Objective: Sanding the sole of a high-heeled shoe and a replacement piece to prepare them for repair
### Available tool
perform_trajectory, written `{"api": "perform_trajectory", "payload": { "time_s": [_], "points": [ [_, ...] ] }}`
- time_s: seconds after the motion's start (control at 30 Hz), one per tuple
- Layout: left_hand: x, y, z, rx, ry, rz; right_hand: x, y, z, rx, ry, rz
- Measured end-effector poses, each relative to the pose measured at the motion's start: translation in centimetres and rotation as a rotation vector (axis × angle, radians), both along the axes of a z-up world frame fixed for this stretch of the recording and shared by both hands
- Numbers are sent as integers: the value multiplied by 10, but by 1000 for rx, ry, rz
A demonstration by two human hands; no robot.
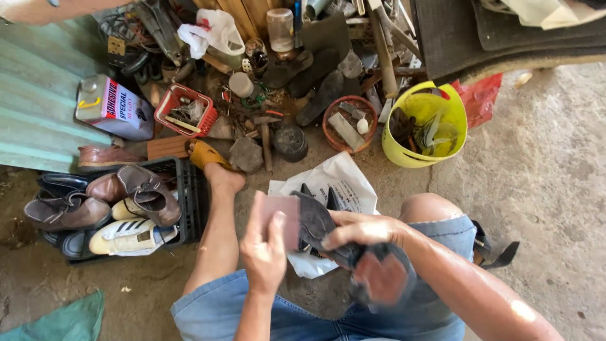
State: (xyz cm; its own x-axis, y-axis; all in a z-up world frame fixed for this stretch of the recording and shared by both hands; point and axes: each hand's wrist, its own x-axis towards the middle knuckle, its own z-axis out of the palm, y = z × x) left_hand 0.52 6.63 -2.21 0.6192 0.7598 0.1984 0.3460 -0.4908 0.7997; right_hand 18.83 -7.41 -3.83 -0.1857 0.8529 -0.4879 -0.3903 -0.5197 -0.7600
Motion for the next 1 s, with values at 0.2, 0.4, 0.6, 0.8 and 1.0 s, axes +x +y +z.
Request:
{"api": "perform_trajectory", "payload": {
  "time_s": [0.2, 0.4, 0.6, 0.8, 1.0],
  "points": [
    [1, 2, -2, 23, 20, -5, -3, 2, -22, 21, 45, 23],
    [8, -3, 8, -135, 88, -119, -2, 2, -26, -15, 44, 16],
    [12, -11, 14, -120, 74, -163, -6, 1, -37, 79, -33, 6],
    [11, -17, 1, -28, 53, -171, -8, 4, -33, 173, -46, 1],
    [16, -15, 0, -263, -58, -30, -5, 6, -21, 179, -316, -6]
  ]
}}
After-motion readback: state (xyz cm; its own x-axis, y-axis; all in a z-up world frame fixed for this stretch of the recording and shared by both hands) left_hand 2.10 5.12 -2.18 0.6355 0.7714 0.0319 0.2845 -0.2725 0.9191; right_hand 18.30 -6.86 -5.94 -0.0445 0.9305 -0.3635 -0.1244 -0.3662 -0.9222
